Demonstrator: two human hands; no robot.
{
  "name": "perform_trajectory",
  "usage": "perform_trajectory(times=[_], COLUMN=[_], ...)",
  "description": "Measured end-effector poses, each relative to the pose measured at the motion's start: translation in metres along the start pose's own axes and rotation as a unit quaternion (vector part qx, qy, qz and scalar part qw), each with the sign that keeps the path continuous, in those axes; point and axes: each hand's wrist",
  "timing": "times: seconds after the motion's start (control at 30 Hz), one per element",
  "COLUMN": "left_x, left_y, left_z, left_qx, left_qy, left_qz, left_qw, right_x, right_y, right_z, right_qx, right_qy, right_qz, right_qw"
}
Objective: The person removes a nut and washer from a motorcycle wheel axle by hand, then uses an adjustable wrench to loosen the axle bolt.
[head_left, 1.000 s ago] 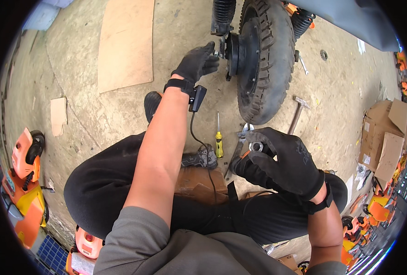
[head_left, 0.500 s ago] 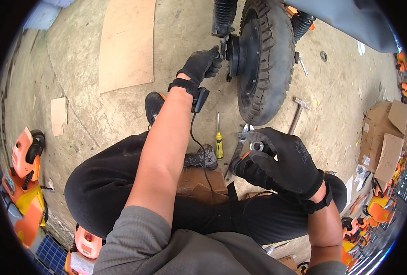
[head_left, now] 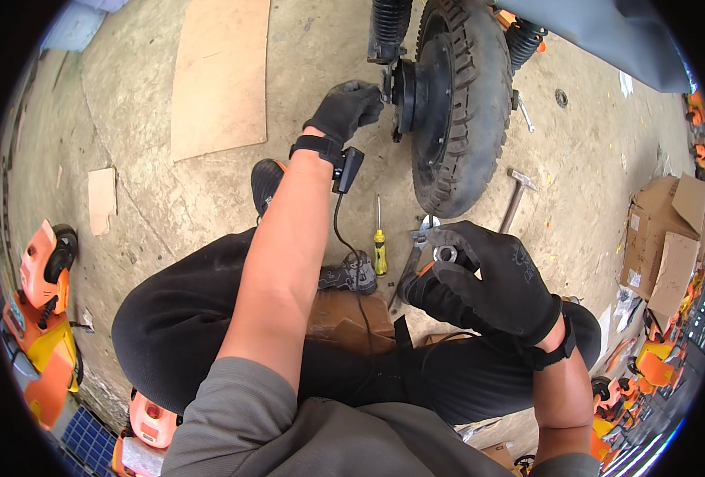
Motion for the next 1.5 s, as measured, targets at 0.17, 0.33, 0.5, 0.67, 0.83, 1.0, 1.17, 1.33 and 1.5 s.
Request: perform_trajectory(times=[0.17,0.33,0.5,0.67,0.83,1.0,1.17,1.33,1.5], left_x=[0.005,0.005,0.013,0.015,0.014,0.015,0.011,0.004,0.006], left_y=[-0.009,-0.003,-0.004,-0.010,-0.006,-0.002,-0.001,0.003,-0.002], left_z=[-0.006,0.004,-0.003,0.001,0.002,-0.004,-0.013,-0.021,-0.021], left_qx=[0.108,-0.070,0.057,-0.010,-0.021,0.027,0.070,0.104,0.131], left_qy=[-0.059,-0.018,0.000,-0.024,0.012,-0.020,-0.022,-0.025,0.029], left_qz=[-0.048,0.013,0.002,0.047,0.043,0.017,-0.005,-0.034,-0.010], left_qw=[0.991,0.997,0.998,0.999,0.999,0.999,0.997,0.994,0.991], right_x=[-0.001,0.000,0.001,-0.001,0.001,-0.001,0.000,0.003,-0.011], right_y=[-0.001,-0.001,-0.002,-0.001,-0.002,-0.001,-0.001,-0.003,-0.004], right_z=[0.000,0.000,0.001,-0.001,0.002,0.000,0.000,0.004,-0.002], right_qx=[0.008,0.001,0.004,0.007,0.014,0.001,0.014,-0.008,0.022], right_qy=[0.006,0.008,-0.009,-0.005,0.006,-0.010,-0.005,-0.012,0.071], right_qz=[-0.016,-0.002,-0.008,-0.011,-0.009,-0.009,-0.014,0.019,0.063], right_qw=[1.000,1.000,1.000,1.000,1.000,1.000,1.000,1.000,0.995])
Point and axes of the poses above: each hand's wrist, its own y-axis towards the middle knuckle, its own x-axis out of the palm, z = x × y, and after that the axes turned 11 degrees about -y, right-handed
